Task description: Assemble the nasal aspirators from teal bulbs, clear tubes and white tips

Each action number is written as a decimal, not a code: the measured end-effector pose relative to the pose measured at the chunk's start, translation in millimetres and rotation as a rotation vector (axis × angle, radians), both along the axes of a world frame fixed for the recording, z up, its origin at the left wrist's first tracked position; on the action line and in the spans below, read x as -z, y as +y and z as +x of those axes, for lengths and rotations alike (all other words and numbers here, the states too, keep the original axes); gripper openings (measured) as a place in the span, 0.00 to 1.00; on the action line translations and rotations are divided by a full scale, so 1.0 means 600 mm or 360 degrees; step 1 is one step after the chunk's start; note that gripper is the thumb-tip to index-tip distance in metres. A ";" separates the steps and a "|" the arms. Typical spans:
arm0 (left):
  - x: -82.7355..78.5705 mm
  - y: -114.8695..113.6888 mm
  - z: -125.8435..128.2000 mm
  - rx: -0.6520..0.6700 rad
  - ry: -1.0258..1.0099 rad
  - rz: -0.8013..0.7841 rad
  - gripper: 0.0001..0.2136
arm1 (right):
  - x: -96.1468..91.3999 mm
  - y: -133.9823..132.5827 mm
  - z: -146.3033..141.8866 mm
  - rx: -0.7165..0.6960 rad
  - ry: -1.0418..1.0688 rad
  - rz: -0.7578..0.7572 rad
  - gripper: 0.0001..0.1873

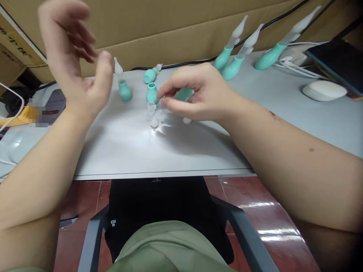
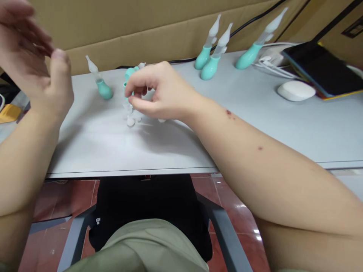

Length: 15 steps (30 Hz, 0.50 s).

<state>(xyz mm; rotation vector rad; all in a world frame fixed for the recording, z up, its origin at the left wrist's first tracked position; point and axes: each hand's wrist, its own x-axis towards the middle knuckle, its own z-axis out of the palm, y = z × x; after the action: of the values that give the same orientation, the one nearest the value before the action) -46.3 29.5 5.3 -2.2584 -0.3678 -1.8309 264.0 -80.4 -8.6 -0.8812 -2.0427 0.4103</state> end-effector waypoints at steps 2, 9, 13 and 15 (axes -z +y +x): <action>-0.006 -0.036 0.028 0.0251 0.0301 0.0107 0.16 | -0.001 0.000 0.005 -0.0101 -0.0193 0.0035 0.05; 0.022 -0.073 0.055 0.0673 0.1306 -0.0741 0.08 | 0.012 0.005 0.019 -0.0156 -0.0595 0.0058 0.09; 0.028 -0.069 0.056 0.0577 0.1333 -0.0823 0.05 | 0.018 0.012 0.019 -0.0162 -0.0674 0.0110 0.22; 0.025 -0.070 0.057 0.0547 0.1370 -0.0841 0.04 | 0.018 0.014 0.017 -0.0163 -0.0736 0.0086 0.22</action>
<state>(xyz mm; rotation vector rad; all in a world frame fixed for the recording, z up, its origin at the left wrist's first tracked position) -12.3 -12.7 -9.7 -3.3562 -0.3323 -0.7201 274.1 -72.3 -19.1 -0.9014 -2.5171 0.2158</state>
